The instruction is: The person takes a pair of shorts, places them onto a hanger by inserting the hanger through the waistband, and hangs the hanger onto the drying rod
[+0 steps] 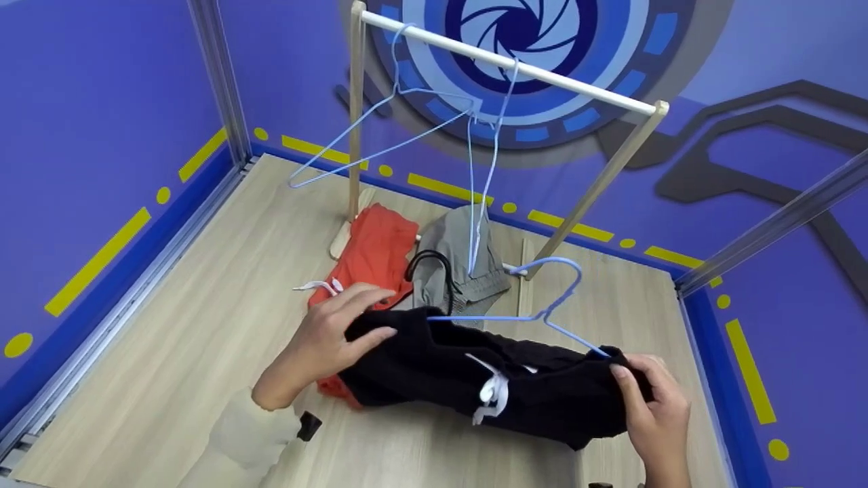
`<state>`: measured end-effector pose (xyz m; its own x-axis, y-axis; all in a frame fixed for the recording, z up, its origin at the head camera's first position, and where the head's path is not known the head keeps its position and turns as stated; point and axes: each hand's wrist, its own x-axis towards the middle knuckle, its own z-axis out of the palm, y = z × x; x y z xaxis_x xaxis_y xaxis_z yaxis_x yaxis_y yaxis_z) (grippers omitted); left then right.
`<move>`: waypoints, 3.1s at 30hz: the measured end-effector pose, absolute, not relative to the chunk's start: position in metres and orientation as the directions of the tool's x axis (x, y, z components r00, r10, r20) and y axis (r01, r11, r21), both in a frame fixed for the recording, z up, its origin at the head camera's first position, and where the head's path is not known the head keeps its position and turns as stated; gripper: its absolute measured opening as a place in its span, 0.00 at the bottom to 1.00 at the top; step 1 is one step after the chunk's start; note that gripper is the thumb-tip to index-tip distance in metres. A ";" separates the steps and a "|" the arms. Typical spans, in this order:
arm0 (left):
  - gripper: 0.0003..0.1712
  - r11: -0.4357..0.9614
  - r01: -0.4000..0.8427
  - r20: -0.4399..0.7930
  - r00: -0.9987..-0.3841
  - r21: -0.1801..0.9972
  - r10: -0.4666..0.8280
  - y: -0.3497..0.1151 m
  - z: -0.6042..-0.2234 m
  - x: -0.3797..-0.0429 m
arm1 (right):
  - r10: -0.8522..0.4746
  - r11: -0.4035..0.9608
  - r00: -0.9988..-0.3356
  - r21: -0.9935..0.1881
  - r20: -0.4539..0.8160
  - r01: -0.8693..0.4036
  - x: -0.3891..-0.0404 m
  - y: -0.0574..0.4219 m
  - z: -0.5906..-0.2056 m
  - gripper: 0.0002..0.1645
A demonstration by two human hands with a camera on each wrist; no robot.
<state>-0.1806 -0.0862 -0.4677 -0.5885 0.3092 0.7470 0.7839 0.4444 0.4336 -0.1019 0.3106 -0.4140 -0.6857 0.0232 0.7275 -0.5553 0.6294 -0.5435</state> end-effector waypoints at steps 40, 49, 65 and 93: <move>0.04 0.455 0.849 0.780 -0.469 0.269 0.415 -0.075 -0.463 -0.175 | -0.218 0.651 -0.826 -0.553 0.520 -0.520 -0.104 0.341 -0.438 0.21; 0.04 0.441 0.849 0.759 -0.486 0.292 0.432 -0.073 -0.469 -0.177 | -0.288 0.536 -0.843 -0.652 0.455 -0.536 -0.093 0.334 -0.426 0.19; 0.12 0.549 0.739 0.593 -0.659 0.392 0.463 -0.069 -0.479 -0.179 | -0.220 0.590 -0.830 -0.608 0.512 -0.531 -0.088 0.336 -0.425 0.16; 0.23 0.578 0.639 0.412 -0.769 0.507 0.489 -0.077 -0.485 -0.175 | 0.179 0.842 -0.899 -0.535 0.400 -0.071 -0.089 0.380 -0.439 0.03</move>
<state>-0.1750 -0.0765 -0.4847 -0.7688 0.4889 0.4121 0.6394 0.5777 0.5074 -0.0889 0.3805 -0.4394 -0.8988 0.1785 0.4003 -0.0708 0.8421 -0.5346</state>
